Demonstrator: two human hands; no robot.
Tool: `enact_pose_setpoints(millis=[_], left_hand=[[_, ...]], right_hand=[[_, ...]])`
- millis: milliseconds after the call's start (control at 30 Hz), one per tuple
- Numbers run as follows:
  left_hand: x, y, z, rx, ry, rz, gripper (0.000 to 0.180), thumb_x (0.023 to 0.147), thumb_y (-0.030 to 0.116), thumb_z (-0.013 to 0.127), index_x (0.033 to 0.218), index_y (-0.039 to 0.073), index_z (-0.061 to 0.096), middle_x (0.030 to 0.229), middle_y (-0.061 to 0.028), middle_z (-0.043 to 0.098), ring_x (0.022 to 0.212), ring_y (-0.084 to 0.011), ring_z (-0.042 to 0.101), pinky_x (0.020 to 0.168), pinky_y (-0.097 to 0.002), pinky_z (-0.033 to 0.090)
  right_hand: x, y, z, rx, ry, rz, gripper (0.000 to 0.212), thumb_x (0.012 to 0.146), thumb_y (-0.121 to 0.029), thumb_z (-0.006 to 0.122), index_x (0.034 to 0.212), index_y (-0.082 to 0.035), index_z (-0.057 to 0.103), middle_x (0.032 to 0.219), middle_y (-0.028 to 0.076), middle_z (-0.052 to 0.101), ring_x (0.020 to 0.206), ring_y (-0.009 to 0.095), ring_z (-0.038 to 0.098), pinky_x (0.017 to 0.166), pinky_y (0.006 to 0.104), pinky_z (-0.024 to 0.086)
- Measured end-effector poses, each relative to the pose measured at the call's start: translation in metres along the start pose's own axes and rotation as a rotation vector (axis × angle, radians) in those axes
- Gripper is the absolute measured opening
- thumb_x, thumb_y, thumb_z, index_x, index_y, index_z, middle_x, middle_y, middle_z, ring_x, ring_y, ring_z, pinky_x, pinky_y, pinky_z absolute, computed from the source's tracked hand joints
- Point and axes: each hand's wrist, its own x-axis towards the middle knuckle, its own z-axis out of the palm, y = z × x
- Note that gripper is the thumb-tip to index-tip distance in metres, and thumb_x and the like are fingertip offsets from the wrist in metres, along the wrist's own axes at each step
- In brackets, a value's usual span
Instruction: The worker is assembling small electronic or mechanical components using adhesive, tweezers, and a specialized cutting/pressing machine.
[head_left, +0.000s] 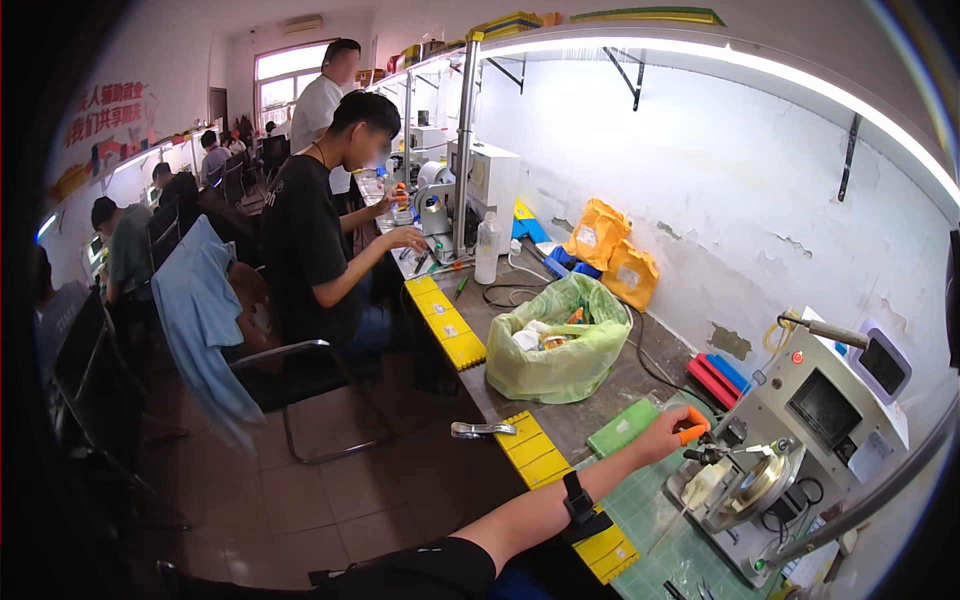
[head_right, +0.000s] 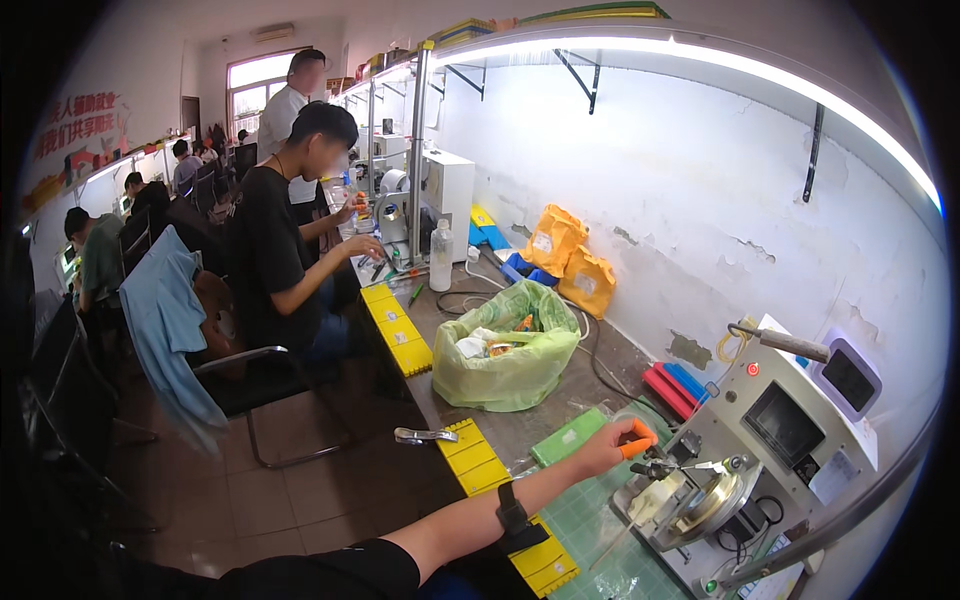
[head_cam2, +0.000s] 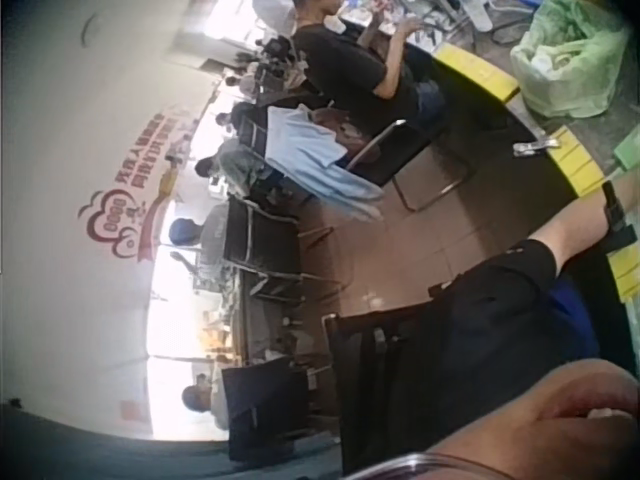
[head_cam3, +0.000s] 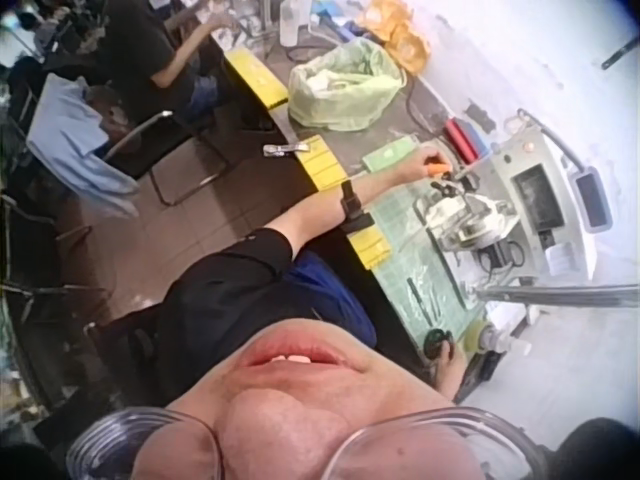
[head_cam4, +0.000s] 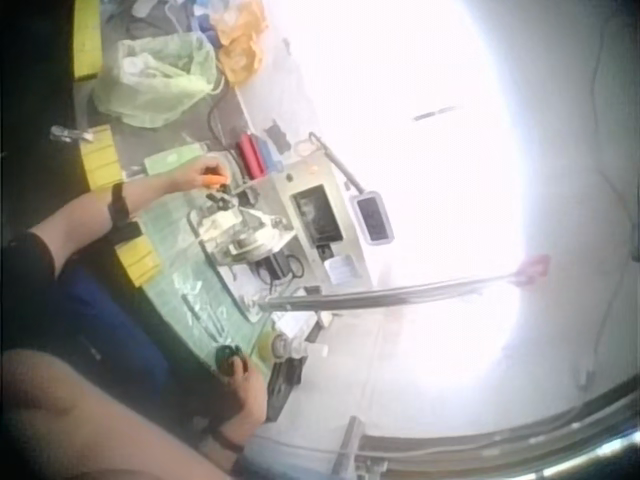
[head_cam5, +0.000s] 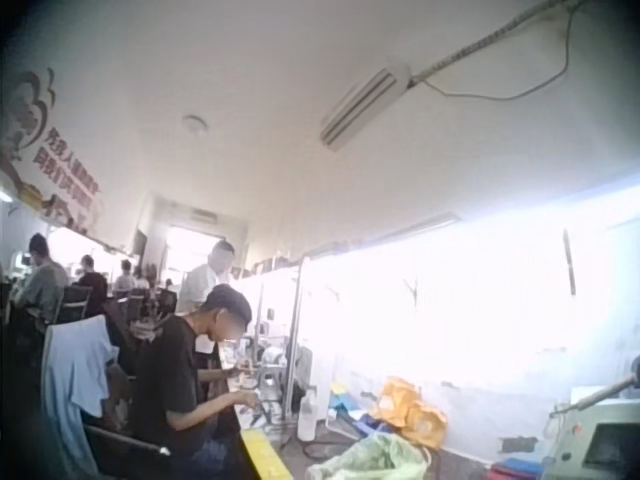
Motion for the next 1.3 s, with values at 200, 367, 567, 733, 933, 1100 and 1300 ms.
enact_pose_setpoints(millis=[200, 367, 567, 733, 933, 1100, 1300], left_hand=[[-0.001, -0.006, -0.005, 0.022, -0.003, 0.026, 0.018, 0.101, 0.013, 0.067, 0.116, 0.003, 0.067, 0.108, -0.0002, 0.070, 0.097, -0.0055, 0.063, 0.083, -0.0232, 0.048], [0.003, -0.011, -0.004, 0.007, -0.015, 0.075, 0.017, 0.102, 0.015, 0.067, 0.117, 0.005, 0.067, 0.108, 0.0018, 0.070, 0.095, -0.0040, 0.062, 0.077, -0.0215, 0.046], [0.000, 0.001, -0.005, 0.029, -0.003, -0.015, 0.018, 0.101, 0.012, 0.067, 0.116, 0.002, 0.067, 0.108, -0.0025, 0.071, 0.098, -0.0075, 0.064, 0.088, -0.0253, 0.050], [0.000, -0.001, -0.002, 0.035, 0.003, -0.013, 0.017, 0.101, 0.010, 0.067, 0.115, 0.002, 0.068, 0.108, -0.0023, 0.071, 0.097, -0.0071, 0.063, 0.087, -0.0249, 0.049], [-0.001, -0.011, -0.001, 0.007, 0.003, 0.054, 0.017, 0.102, 0.015, 0.068, 0.117, 0.006, 0.069, 0.104, 0.0038, 0.069, 0.084, -0.0021, 0.057, 0.073, -0.0207, 0.045], [-0.004, 0.004, -0.004, 0.045, -0.007, -0.068, 0.019, 0.101, 0.007, 0.065, 0.119, 0.003, 0.067, 0.114, -0.0023, 0.071, 0.104, -0.0085, 0.065, 0.091, -0.0254, 0.049], [0.004, -0.013, -0.004, -0.014, -0.037, 0.011, 0.019, 0.103, 0.019, 0.067, 0.118, 0.006, 0.067, 0.107, 0.0030, 0.068, 0.088, -0.0030, 0.058, 0.074, -0.0217, 0.046]], right_hand=[[0.001, -0.003, -0.003, -0.040, 0.182, 0.038, 0.029, 0.095, -0.012, 0.070, 0.119, 0.004, 0.069, 0.105, 0.024, 0.072, 0.095, 0.036, 0.070, 0.082, 0.0426, 0.055], [0.001, 0.015, 0.007, 0.034, 0.193, 0.021, 0.037, 0.088, -0.002, 0.076, 0.124, 0.002, 0.067, 0.111, 0.020, 0.071, 0.095, 0.030, 0.069, 0.084, 0.0384, 0.056], [0.004, 0.004, 0.008, 0.015, 0.162, -0.021, 0.042, 0.085, 0.000, 0.077, 0.126, 0.003, 0.065, 0.115, 0.020, 0.070, 0.097, 0.029, 0.069, 0.086, 0.0385, 0.056], [0.009, 0.018, 0.007, 0.101, 0.185, 0.037, 0.043, 0.084, 0.000, 0.078, 0.125, 0.002, 0.066, 0.112, 0.020, 0.070, 0.097, 0.030, 0.070, 0.085, 0.0380, 0.056], [0.014, 0.021, 0.013, -0.014, 0.205, -0.065, 0.036, 0.086, -0.002, 0.076, 0.120, 0.002, 0.068, 0.102, 0.020, 0.071, 0.092, 0.030, 0.071, 0.078, 0.0389, 0.055], [0.026, 0.028, 0.016, -0.088, 0.078, -0.099, 0.030, 0.088, -0.006, 0.073, 0.117, 0.000, 0.070, 0.096, 0.021, 0.073, 0.088, 0.033, 0.072, 0.080, 0.0403, 0.056], [0.025, 0.012, 0.015, -0.075, 0.060, -0.076, 0.022, 0.091, -0.009, 0.068, 0.111, -0.002, 0.075, 0.104, 0.022, 0.075, 0.096, 0.037, 0.073, 0.088, 0.0424, 0.055]])
